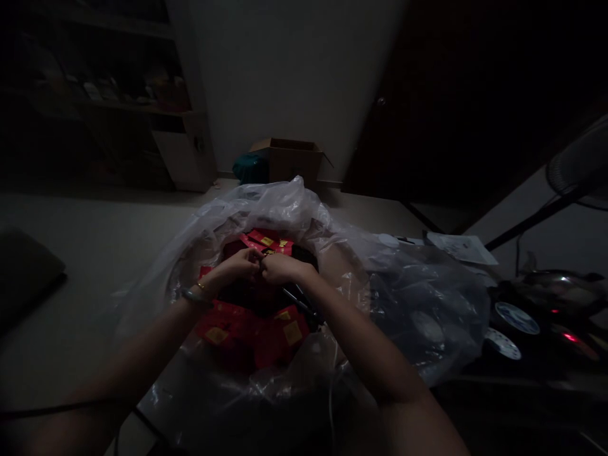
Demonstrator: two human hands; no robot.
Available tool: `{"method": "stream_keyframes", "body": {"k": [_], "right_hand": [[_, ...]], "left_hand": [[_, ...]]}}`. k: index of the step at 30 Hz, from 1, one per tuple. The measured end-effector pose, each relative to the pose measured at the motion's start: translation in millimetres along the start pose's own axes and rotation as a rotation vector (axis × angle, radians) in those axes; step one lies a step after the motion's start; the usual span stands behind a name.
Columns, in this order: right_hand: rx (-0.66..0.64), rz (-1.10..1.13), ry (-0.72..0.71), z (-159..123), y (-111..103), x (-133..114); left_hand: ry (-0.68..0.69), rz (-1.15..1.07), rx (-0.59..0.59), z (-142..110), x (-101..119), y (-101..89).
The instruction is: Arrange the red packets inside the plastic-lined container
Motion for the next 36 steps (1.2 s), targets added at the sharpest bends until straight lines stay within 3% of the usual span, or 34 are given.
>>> {"method": "stream_keyframes", "body": {"k": [7, 10, 18, 20, 25, 27, 29, 32, 34, 36], "right_hand": [[0.007, -0.022, -0.119, -3, -3, -10], [-0.019, -0.062, -0.095, -1, 5, -8], [0.127, -0.216, -0.024, 4, 16, -9], [0.150, -0.225, -0.052, 5, 18, -11], [0.242, -0.121, -0.090, 3, 14, -7], [0.299, 0.042, -0.119, 4, 10, 1], [0.438, 0.284, -0.103, 6, 2, 19], [0.636, 0.538, 0.082, 10, -1, 67], [0.523, 0.452, 0.187, 21, 15, 88], [0.391, 0.374, 0.188, 33, 33, 95]], "left_hand": [[0.100, -0.160, 0.123, -6, 9, -2.3], [0.186, -0.198, 0.210, -9, 15, -7.9], [0.324, -0.181, 0.384, -16, 11, -20.4], [0.283, -0.119, 0.346, -15, 10, -22.0], [0.005, 0.083, 0.151, -13, 2, -21.5], [-0.038, 0.072, 0.128, -14, 2, -21.1], [-0.044, 0.053, 0.128, -14, 3, -19.4], [-0.052, 0.046, 0.157, -14, 2, -16.8], [-0.055, 0.048, 0.159, -15, 2, -15.0], [-0.056, 0.072, 0.143, -15, 3, -13.9]]}}
Point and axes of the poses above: each hand's wrist, its own z-axis towards the middle knuckle, its own y-axis out of the palm, x = y × z, the point moved 7 cm from there along z, towards the middle knuckle, and after that the axes turned 3 degrees about x, right-handed, at the moved point
